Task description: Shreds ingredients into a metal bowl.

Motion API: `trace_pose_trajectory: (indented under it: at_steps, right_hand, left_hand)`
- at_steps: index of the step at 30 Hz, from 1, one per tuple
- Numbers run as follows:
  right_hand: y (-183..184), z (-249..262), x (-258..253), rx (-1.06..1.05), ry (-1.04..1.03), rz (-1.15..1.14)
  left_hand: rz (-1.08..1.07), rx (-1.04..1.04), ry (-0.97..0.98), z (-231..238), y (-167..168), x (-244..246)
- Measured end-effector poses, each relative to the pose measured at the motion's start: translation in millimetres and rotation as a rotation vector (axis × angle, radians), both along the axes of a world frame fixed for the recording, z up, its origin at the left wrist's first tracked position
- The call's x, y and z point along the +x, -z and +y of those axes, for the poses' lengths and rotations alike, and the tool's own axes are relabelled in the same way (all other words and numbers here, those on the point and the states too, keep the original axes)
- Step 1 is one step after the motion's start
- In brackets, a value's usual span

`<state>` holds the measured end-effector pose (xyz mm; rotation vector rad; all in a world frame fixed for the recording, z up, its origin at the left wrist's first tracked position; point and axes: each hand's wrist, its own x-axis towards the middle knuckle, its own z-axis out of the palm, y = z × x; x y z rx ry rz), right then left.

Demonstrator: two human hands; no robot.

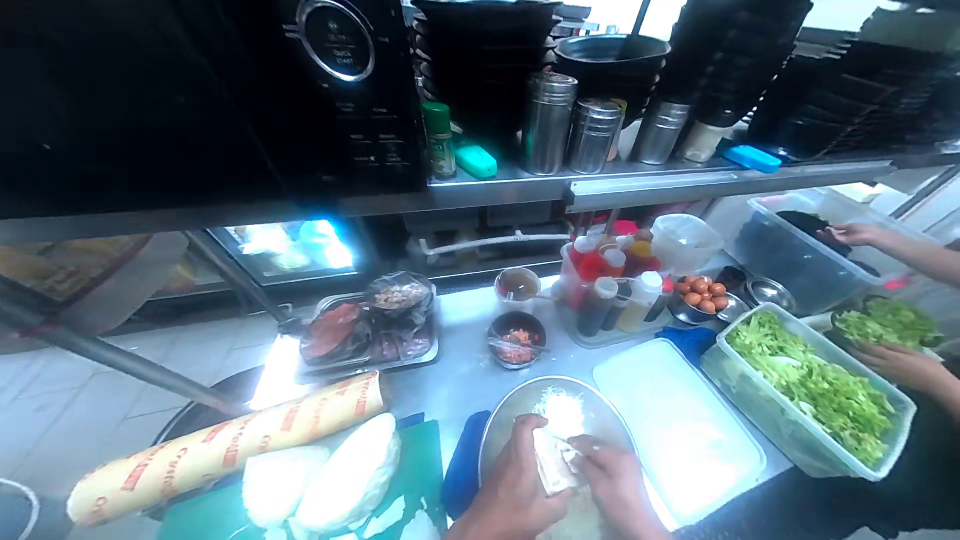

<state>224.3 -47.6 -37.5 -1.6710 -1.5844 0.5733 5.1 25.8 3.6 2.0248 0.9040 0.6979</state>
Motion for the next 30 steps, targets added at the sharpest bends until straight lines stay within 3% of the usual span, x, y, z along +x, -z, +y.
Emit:
trace_pose_trajectory:
  at_steps: [3,8,12,16,18,20,24,26,28,30]
  right_hand:
    - [41.3,0.3,16.5,-0.166,0.070,-0.089]
    - [-5.6,-2.3,-6.5,0.011,0.027,0.055]
    - [45.1,-1.3,12.0,-0.149,0.105,-0.060]
    - [-3.3,-1.8,-10.6,0.061,0.045,0.070]
    - [14.0,0.9,-8.4,0.043,0.075,0.039]
    - [42.7,-0.7,5.7,-0.121,0.123,-0.028]
    - [-7.7,2.3,-10.5,0.009,0.076,0.060]
    - [4.1,4.7,-11.5,0.036,0.098,0.066]
    - [39.6,6.1,3.6,-0.110,0.158,-0.005]
    - [34.4,7.9,8.3,-0.151,0.157,0.014]
  left_hand:
    - [-0.003,0.021,0.018,0.2,0.4,0.3]
    - [0.005,0.002,0.000,-0.9,0.9,-0.1]
    - [0.030,-0.002,0.015,0.6,-4.4,-2.5]
    - [0.057,-0.034,0.010,3.6,-7.9,-0.9]
    - [0.086,-0.049,0.022,7.4,-11.7,-0.8]
    - [0.088,-0.046,0.032,8.0,-12.1,-2.5]
    - [0.111,-0.055,0.023,13.6,-15.2,0.2]
    - [0.138,-0.075,0.035,16.1,-20.3,2.2]
    - [0.149,-0.079,0.053,20.7,-23.6,3.0]
    - [0.152,-0.075,0.060,26.3,-26.9,4.6]
